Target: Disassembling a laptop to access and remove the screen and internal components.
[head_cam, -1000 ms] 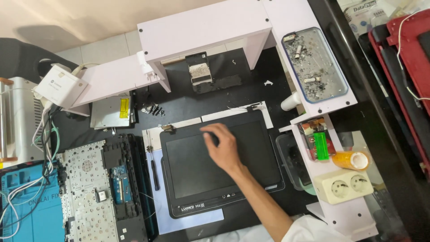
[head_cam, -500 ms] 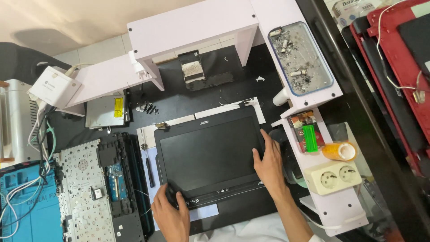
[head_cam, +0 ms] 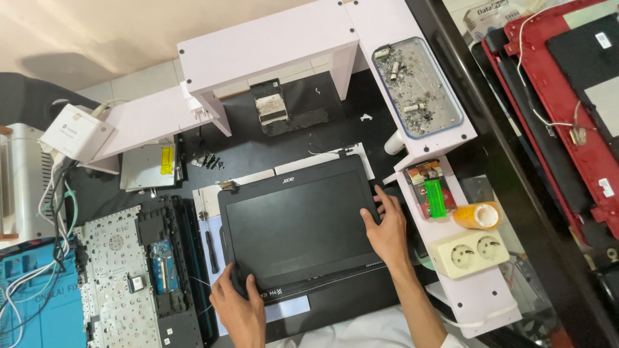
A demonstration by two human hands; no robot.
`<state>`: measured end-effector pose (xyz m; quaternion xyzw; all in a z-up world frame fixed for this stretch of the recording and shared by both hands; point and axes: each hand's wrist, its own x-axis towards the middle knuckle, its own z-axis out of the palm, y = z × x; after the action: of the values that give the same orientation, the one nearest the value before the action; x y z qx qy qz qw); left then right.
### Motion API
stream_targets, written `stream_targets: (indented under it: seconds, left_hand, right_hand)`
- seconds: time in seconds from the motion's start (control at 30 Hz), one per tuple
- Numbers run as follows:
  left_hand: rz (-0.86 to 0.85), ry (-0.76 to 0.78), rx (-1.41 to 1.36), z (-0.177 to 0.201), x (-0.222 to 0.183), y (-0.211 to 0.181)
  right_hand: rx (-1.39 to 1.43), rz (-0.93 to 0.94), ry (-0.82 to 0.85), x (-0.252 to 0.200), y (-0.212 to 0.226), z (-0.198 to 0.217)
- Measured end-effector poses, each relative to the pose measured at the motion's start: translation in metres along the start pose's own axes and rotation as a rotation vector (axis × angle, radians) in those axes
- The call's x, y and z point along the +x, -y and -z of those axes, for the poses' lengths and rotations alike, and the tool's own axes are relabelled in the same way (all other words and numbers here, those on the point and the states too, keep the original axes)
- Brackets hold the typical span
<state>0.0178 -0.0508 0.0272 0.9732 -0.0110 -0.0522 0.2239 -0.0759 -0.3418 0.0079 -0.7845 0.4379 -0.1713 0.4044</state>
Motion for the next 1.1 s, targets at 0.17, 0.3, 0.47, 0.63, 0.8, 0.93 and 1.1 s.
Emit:
stream_targets:
  seconds: [0.17,0.3,0.47,0.63,0.8,0.93,1.1]
  left_hand:
    - [0.016,-0.003,-0.001,-0.005,0.004,0.008]
    - [0.032,-0.005,-0.005,-0.009,0.006,0.016]
    - [0.022,-0.025,-0.086,-0.004,0.005,0.015]
    - [0.088,-0.054,-0.264,0.007,0.007,0.014]
    - [0.121,-0.103,-0.583,0.013,0.016,0.046]
    - [0.200,-0.065,-1.162,-0.011,0.024,0.103]
    - [0.172,0.039,-1.595,0.008,0.010,0.072]
  right_hand:
    - [0.149,-0.007,0.048,0.008,-0.020,-0.004]
    - [0.580,-0.142,0.220,0.005,-0.010,0.007]
    - [0.706,-0.202,0.234,-0.003,0.006,0.018]
    - [0.750,-0.139,0.239,-0.010,0.022,0.028]
    - [0.853,-0.061,0.237,-0.015,0.030,0.034]
    - [1.031,-0.102,0.225,-0.016,0.050,0.026]
    - [1.143,-0.099,0.263,-0.025,0.054,-0.015]
